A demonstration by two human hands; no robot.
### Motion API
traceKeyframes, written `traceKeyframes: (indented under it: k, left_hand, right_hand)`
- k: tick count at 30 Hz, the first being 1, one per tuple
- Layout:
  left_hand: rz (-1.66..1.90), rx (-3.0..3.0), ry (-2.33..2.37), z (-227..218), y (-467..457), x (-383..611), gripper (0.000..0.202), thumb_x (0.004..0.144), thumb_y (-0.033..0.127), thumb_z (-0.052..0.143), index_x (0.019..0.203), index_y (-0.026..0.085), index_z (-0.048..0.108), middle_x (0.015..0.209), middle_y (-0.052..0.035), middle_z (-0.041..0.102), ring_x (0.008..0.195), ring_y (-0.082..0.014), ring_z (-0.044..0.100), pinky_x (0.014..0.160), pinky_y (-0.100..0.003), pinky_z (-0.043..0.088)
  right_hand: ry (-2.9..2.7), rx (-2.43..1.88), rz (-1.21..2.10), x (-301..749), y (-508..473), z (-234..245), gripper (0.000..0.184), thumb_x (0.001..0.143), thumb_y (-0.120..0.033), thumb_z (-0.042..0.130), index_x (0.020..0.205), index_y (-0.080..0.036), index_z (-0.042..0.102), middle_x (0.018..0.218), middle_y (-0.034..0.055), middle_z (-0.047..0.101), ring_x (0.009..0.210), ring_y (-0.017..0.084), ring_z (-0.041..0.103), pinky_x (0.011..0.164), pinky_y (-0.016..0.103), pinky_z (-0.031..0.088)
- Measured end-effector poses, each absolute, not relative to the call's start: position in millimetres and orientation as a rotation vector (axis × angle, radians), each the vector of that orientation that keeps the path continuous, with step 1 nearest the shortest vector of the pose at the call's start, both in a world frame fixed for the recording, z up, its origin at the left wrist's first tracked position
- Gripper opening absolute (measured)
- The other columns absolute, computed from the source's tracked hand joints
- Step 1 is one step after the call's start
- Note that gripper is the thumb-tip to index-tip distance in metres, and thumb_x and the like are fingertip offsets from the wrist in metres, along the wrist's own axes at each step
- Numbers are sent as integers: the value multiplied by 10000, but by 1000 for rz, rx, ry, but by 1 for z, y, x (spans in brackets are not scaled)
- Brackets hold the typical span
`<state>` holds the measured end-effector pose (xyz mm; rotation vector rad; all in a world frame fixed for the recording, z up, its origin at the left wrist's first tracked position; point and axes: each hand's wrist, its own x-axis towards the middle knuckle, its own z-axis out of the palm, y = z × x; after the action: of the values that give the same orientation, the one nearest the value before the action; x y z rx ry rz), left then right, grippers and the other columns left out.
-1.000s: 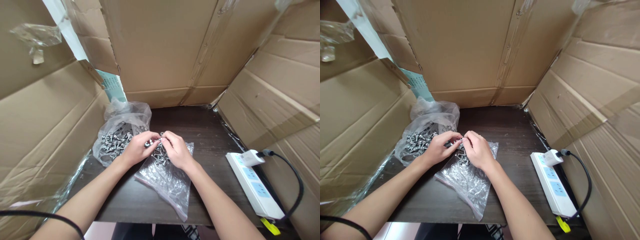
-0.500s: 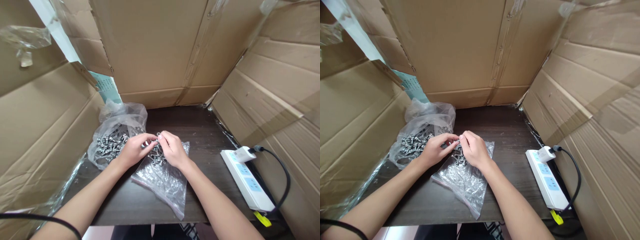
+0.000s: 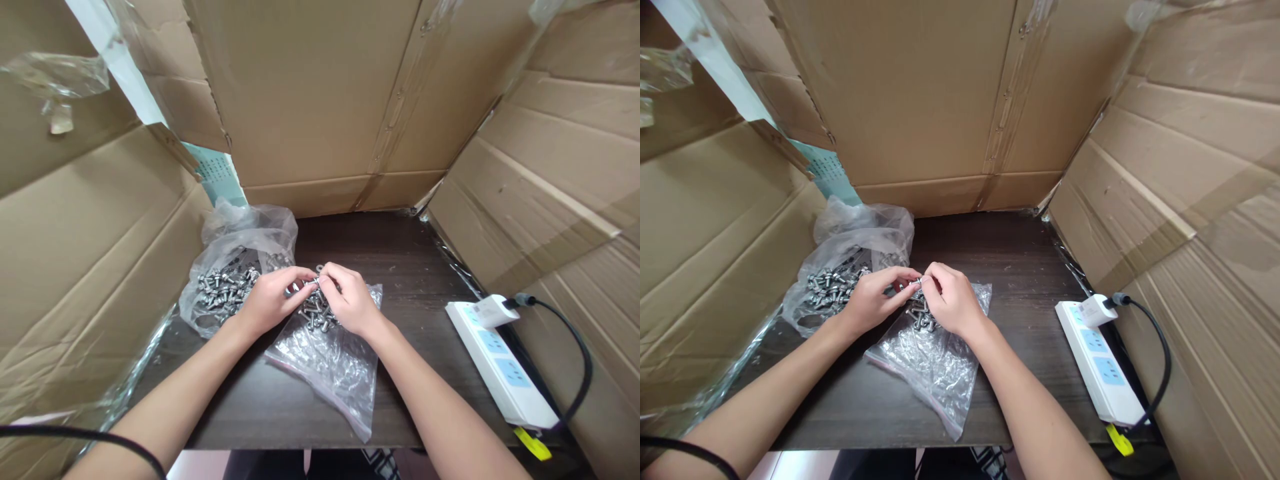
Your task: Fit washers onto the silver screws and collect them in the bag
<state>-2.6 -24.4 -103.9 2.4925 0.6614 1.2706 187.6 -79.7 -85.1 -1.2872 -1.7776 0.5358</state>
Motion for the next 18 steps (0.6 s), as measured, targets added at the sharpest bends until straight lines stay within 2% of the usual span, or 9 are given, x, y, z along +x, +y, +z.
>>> traceKeyframes:
  k: [3,8,14,18]
  left_hand:
    - [1296,2472,678,-104,-24,-3,121,999,244,679,1072,152,707,896,-18,775,711,-104,716,667,-180,577]
    - [1347,2484,647,-100,-26,-2,137,1006,267,674,1057,144,706,895,-22,776,700,-98,711,644,-166,575]
    - [1369,2517,606,-101,-26,0,121,1002,232,678,1076,140,706,872,-15,767,675,-87,695,650,-160,566]
    - [1380,2507,626,-103,-25,0,133,1006,248,676,1076,139,705,891,-24,771,688,-92,704,663,-168,573]
  right_hand:
    - [-1778,-1329,510,186,-80,-86,396,1047,-333,427,680,-196,374,657,-6,480,627,131,441,636,284,306]
    - [-1766,-1241,537,187,-79,-87,263,1050,-301,440,829,-192,532,840,13,587,771,137,542,735,264,384]
    - [-1811,-1308,504,187,-77,-91,392,1076,-356,361,721,-198,408,736,18,539,687,146,485,686,291,331]
    - [-1773,-1317,515,187,-78,-89,336,1068,-352,396,779,-195,465,809,19,576,745,148,524,708,282,347]
